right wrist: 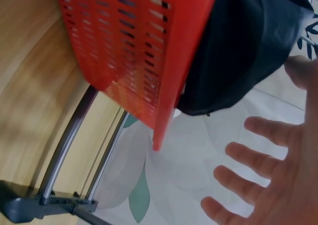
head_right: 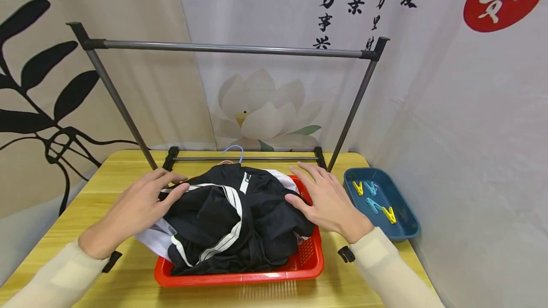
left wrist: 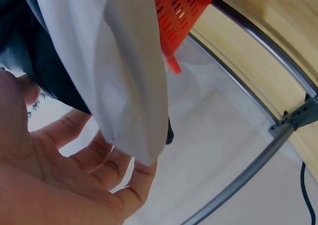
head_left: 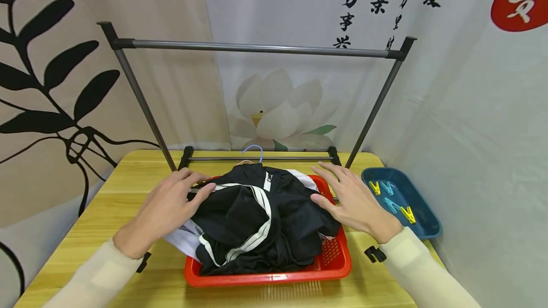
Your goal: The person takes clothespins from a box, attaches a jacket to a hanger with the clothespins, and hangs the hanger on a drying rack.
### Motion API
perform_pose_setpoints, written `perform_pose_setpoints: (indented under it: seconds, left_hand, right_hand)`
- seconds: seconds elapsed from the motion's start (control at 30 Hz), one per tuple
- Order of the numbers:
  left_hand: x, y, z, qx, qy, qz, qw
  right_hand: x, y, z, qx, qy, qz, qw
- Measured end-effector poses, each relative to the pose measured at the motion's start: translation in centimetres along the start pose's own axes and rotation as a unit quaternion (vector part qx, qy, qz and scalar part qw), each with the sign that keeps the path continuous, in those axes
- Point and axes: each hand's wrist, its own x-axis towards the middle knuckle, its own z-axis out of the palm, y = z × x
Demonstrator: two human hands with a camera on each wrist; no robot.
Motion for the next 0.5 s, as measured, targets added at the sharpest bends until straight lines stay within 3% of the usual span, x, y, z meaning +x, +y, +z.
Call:
perform_pose_setpoints:
  seconds: [0.2, 0.5]
  left_hand:
    - [0.5, 0.1, 0.8, -0.011, 0.018, 0.022, 0.9995]
    - [1.0, 0.4, 1.6, -0.036, 0.014, 0.03, 0.9988]
  right_hand:
    - [0.7, -0.6, 0.4, 0.011, -0.015, -0.006, 0.9998]
    - [1.6, -1.1, 1.3, 0.033, -0.046, -0.01, 0.9983]
